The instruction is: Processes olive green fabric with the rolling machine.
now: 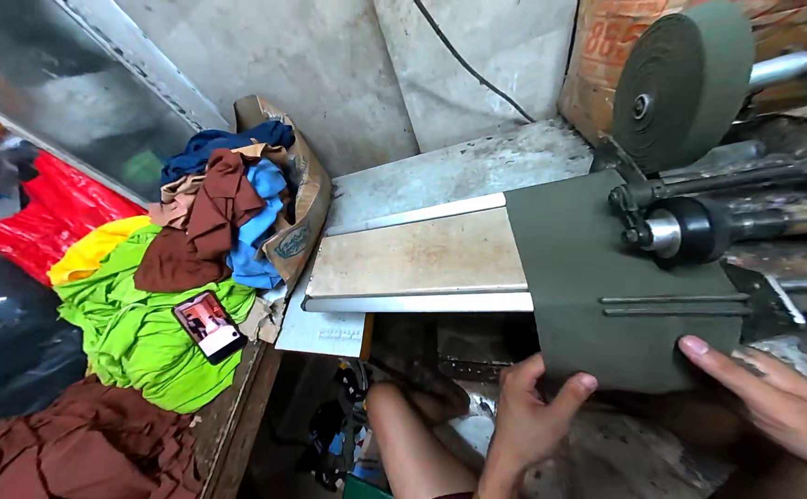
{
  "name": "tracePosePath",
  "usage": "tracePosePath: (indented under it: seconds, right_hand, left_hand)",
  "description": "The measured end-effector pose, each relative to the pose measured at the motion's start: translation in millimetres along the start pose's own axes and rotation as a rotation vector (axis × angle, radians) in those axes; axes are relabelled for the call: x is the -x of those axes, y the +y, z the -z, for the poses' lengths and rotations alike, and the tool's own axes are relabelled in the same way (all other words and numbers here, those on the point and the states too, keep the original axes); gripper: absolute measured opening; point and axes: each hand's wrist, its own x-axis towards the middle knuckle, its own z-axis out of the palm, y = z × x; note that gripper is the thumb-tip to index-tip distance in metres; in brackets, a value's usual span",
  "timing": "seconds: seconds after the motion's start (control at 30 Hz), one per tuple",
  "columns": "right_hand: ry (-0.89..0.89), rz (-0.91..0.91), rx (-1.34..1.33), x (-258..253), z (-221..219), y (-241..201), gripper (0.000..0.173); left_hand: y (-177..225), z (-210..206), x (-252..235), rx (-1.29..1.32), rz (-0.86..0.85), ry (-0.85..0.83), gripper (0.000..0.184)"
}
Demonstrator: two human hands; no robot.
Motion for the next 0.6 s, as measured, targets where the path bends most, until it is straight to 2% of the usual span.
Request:
tracePosePath:
  seconds: [0.2, 0.3, 0.43, 0.6]
  right_hand:
    - [0.013, 0.021, -0.031, -2.0, 0.8, 9.0, 0.027]
    - [0.0, -0.017, 0.014, -1.6, 1.1, 1.7, 0.034]
    - [-0.047, -0.077, 0.024, -1.6, 2.4, -8.7, 0.036]
    - [-0.109, -0.119, 0.088, -3.8, 8.0, -6.1, 0.049]
  left_hand:
    - [0.9, -3.5, -0.3, 0.026, -0.017, -0.038, 0.025]
    - [-4.2, -0.6, -2.0, -0.021, 0.004, 0.04, 0.022]
    - [-9.7, -3.6, 2.2, 0.009, 0.01, 0.017, 0.023]
    - [-12.5, -4.5, 3.0, -0.01, 0.004, 0.028, 0.021]
